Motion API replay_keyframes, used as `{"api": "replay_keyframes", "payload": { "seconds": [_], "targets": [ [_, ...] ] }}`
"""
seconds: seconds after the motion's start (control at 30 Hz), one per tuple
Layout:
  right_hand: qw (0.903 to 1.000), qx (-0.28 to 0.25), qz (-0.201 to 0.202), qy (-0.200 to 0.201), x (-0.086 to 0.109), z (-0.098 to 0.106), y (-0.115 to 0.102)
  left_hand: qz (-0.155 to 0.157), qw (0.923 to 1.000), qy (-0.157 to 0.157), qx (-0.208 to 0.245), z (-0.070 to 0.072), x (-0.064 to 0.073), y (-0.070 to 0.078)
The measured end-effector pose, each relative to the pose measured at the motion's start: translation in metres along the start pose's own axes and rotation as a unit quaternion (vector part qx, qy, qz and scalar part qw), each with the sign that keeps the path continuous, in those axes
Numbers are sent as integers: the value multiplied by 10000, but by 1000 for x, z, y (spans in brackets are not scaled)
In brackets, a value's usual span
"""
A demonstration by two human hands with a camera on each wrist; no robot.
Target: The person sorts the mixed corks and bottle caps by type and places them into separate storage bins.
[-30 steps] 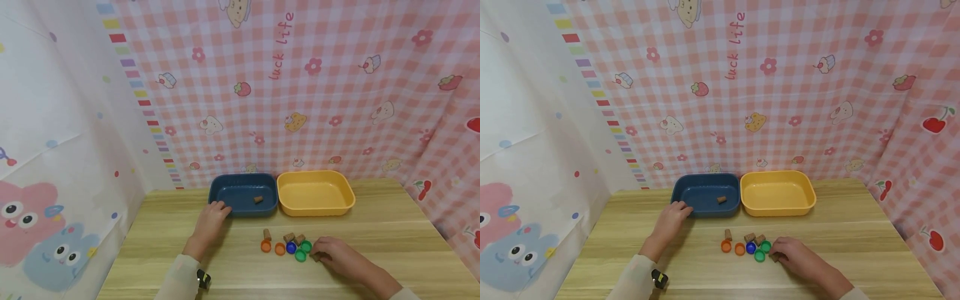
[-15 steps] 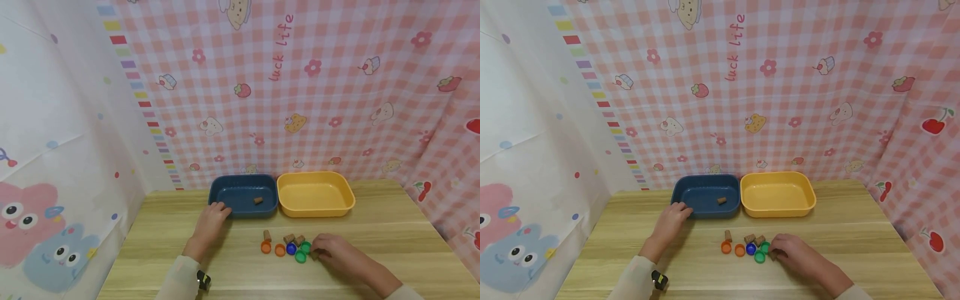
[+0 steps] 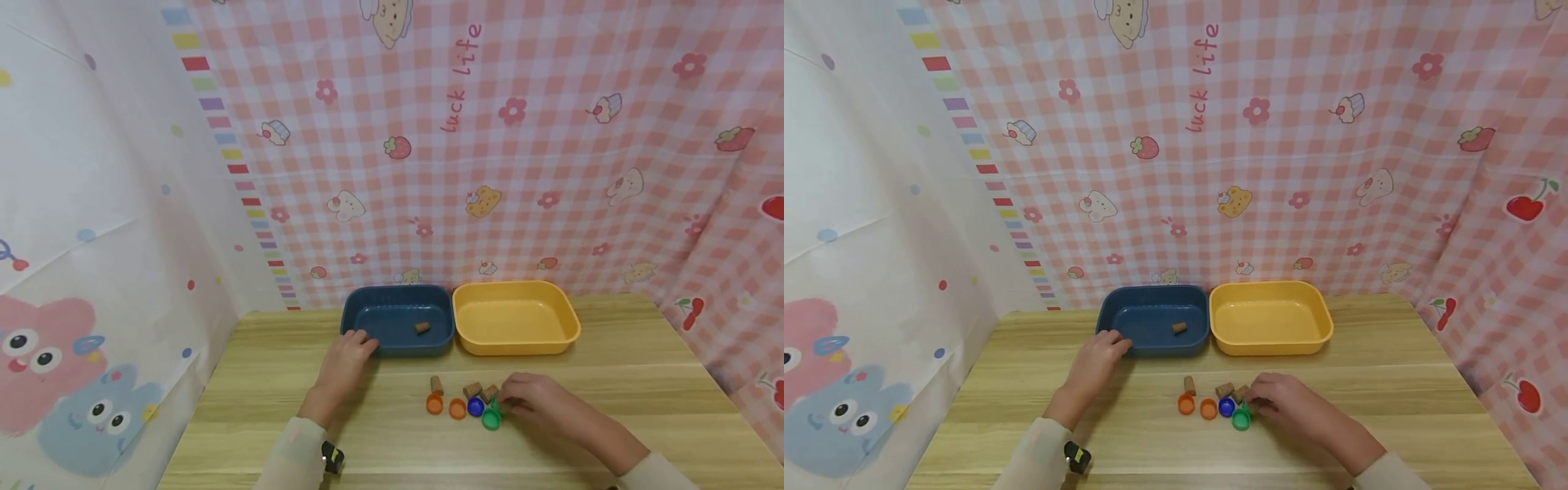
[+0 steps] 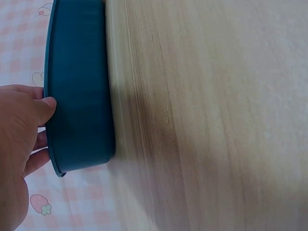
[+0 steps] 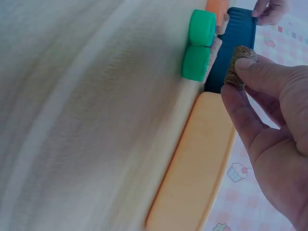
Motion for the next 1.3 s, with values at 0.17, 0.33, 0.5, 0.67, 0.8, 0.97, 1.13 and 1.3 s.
{"api": "replay_keyframes", "payload": {
  "seconds": [0.17,0.33,0.5,0.67,0.8,0.97,1.13,1.3],
  "targets": [
    [9998,41,170,17,-9,2,-5,-8,10000,-36,-1,-2,0,-1],
    [9999,-133,-2,-25,-17,5,-6,-26,10000,-66,-37,-2,0,0],
    [9998,-190,4,46,-23,6,-9,-28,10000,-32,-88,-1,0,1],
    [9996,-85,224,149,-32,9,-10,4,10000,-37,-63,-1,0,1],
    [9994,-28,319,130,-40,13,-10,15,10000,-26,-67,-1,0,1],
    [9992,95,332,218,-53,17,-9,1,9999,-12,-101,0,0,1],
    [9986,267,314,331,-68,21,-8,1,9999,-37,-108,-1,0,1],
    [9984,313,228,420,-82,23,-5,-18,9999,-19,-136,-2,0,0]
  ]
}}
Point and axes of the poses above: each hand's wrist, its own x-axis away from the middle knuckle, its own z-axis out of the back of the hand, y = z × x, the point moved 7 cm from there along -x, towards the middle knuckle, and after that the axes turned 3 degrees about y, right-handed, at the moved point
